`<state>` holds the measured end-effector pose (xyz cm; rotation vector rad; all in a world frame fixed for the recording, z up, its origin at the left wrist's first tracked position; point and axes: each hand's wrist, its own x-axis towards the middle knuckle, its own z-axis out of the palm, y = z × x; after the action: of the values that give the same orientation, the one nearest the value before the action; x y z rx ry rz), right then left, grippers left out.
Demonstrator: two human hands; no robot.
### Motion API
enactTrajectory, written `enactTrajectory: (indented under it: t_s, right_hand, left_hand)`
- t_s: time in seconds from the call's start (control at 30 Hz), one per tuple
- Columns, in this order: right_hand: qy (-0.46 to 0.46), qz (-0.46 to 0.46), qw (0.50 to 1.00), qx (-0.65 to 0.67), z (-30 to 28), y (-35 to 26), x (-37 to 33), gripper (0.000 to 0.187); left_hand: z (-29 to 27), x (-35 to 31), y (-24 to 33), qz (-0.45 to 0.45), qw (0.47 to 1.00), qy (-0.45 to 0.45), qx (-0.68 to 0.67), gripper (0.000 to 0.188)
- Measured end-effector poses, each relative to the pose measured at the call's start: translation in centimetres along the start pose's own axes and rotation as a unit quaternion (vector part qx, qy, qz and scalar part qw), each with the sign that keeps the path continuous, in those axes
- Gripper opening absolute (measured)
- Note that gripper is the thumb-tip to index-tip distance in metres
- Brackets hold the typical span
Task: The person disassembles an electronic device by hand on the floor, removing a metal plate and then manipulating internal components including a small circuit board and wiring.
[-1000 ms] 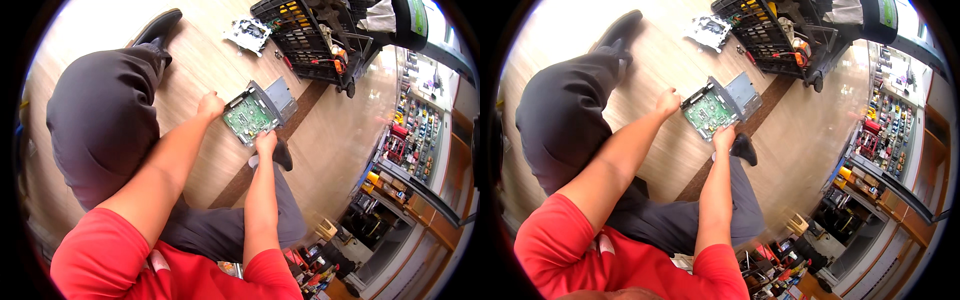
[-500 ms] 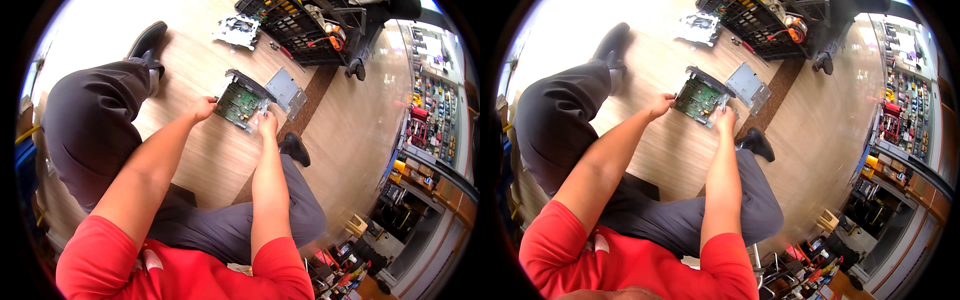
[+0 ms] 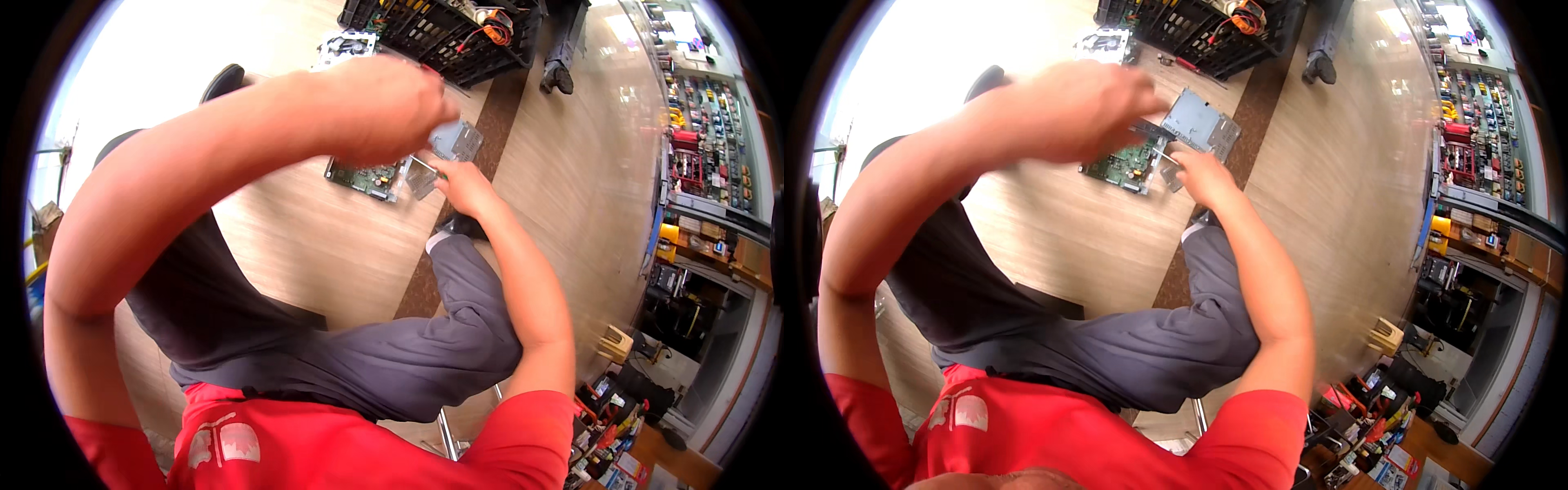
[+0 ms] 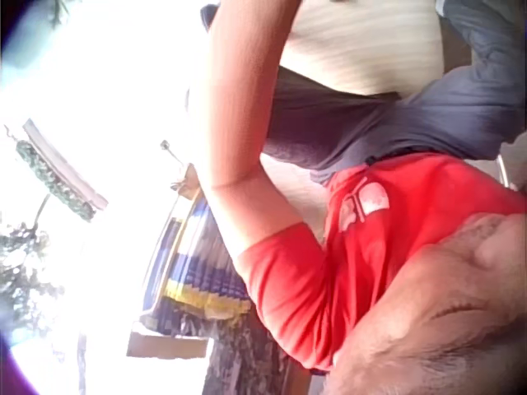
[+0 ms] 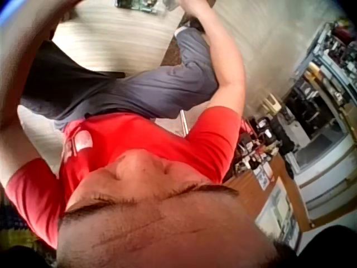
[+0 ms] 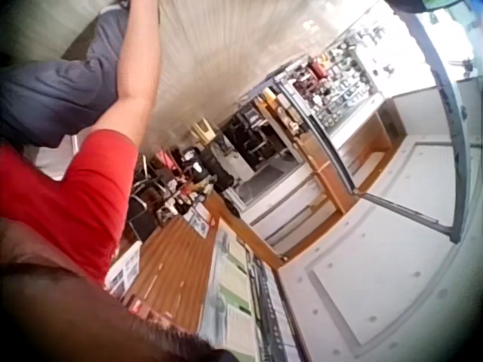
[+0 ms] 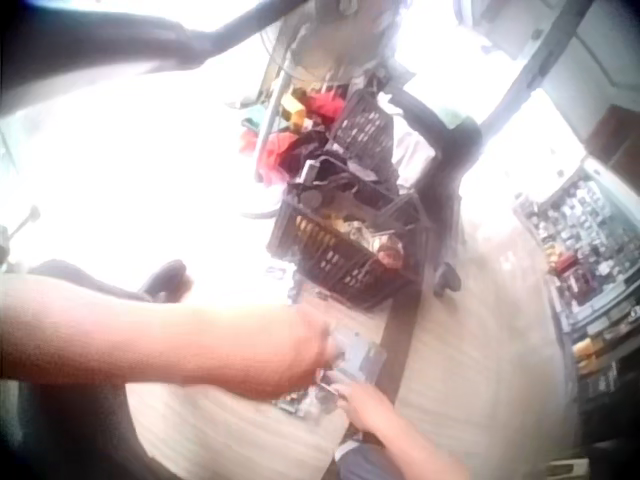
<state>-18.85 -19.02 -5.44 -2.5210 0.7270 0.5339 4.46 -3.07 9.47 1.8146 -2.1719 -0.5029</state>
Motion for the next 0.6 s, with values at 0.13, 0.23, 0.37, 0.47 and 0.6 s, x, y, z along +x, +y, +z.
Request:
enactTrajectory:
  t_s: [0.13, 0.23, 0.37, 0.47, 0.6]
  right_hand:
    - [-0.032, 0.019, 0.999, 0.012, 1.2, 0.4, -0.3, 0.027]
    - [-0.039, -0.016, 0.999, 0.028, 4.0, 1.8, 0.7, 0.025]
    - [-0.051, -0.094, 0.994, 0.03, 7.6, 2.8, 3.5, 0.031]
    - [-0.118, -0.078, 0.99, -0.009, 8.9, 2.5, 5.0, 0.029]
    - [-0.083, -0.074, 0.993, -0.042, 9.9, 2.8, 5.8, 0.016]
  left_hand:
    - [-0.2, -3.5, 0.4, 0.022, 0.996, -0.057, -0.072, 0.044]
    - [0.7, -2.3, -1.0, -0.166, 0.949, -0.247, 0.108, 0.049]
    - [1.8, 1.0, -5.2, -0.131, 0.987, -0.088, 0.003, 0.051]
    - [3.3, 1.8, -7.3, -0.169, 0.977, -0.123, 0.05, 0.05]
    - [5.9, 1.9, -7.1, -0.155, 0.942, -0.294, 0.054, 0.038]
